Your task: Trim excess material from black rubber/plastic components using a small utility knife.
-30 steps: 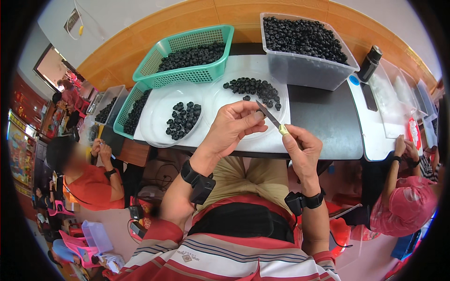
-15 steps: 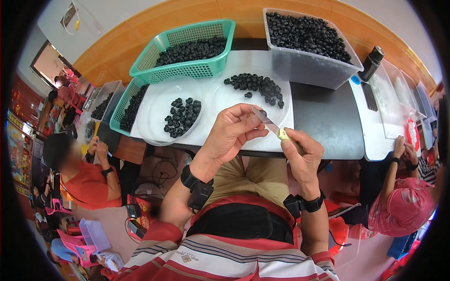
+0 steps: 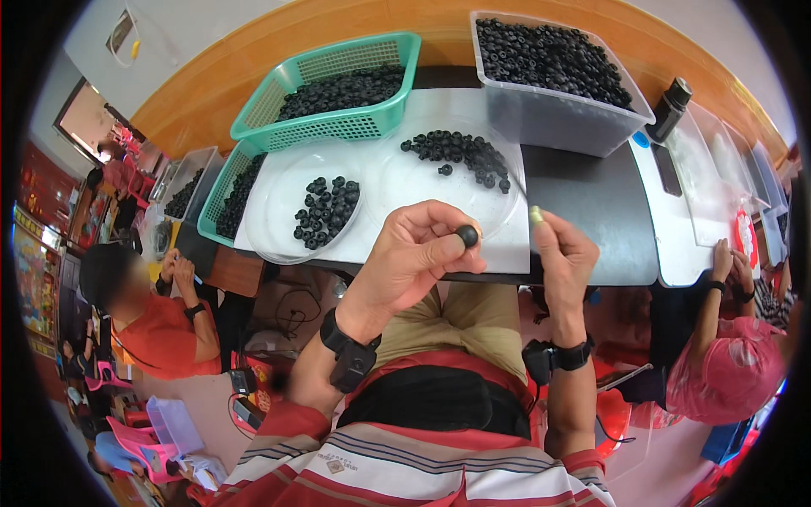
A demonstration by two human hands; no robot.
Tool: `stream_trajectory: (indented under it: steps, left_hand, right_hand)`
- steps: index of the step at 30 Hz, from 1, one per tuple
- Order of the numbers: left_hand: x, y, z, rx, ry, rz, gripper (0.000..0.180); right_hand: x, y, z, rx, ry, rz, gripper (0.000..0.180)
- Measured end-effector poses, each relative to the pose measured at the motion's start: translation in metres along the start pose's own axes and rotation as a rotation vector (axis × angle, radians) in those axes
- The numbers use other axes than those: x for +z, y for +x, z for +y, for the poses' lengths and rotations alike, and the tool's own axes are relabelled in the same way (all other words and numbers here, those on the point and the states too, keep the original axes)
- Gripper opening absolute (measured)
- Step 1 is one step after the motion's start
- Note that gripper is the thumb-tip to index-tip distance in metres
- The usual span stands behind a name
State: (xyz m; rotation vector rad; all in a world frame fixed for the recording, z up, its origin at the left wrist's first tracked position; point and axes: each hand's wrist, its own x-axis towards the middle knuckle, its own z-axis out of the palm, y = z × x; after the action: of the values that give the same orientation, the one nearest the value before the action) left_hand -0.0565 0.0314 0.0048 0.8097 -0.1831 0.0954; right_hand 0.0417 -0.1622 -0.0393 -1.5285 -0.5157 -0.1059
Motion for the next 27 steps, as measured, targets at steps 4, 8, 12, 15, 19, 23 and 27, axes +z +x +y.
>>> stream_trajectory:
  steps: [4,8,12,15,19,23,27]
  left_hand:
    - [0.000,0.003,0.004,0.008,0.056,0.042,0.018]
    - [0.001,-0.005,0.007,0.014,0.158,0.193,0.019]
    - [-0.009,-0.022,0.022,0.144,0.573,0.377,0.021]
    - [-0.019,-0.034,0.039,0.271,0.932,0.530,0.021]
    - [-0.039,-0.048,0.070,0.329,1.552,0.803,0.021]
    - [-0.056,-0.057,0.091,0.288,1.829,0.848,0.019]
    - [-0.057,-0.056,0.087,0.311,1.790,0.845,0.019]
  right_hand:
    - [-0.002,0.001,-0.008,0.064,0.171,0.001,0.024]
    - [0.003,0.002,-0.001,0.058,0.160,-0.099,0.026]
    - [-0.002,0.005,0.013,0.052,0.119,-0.080,0.026]
    - [-0.004,0.006,0.013,0.085,0.111,-0.063,0.026]
    - [-0.003,0.007,0.013,0.083,0.111,-0.093,0.025]
    - [-0.004,0.007,0.014,0.097,0.107,-0.096,0.024]
    - [-0.003,0.007,0.011,0.145,0.113,-0.090,0.023]
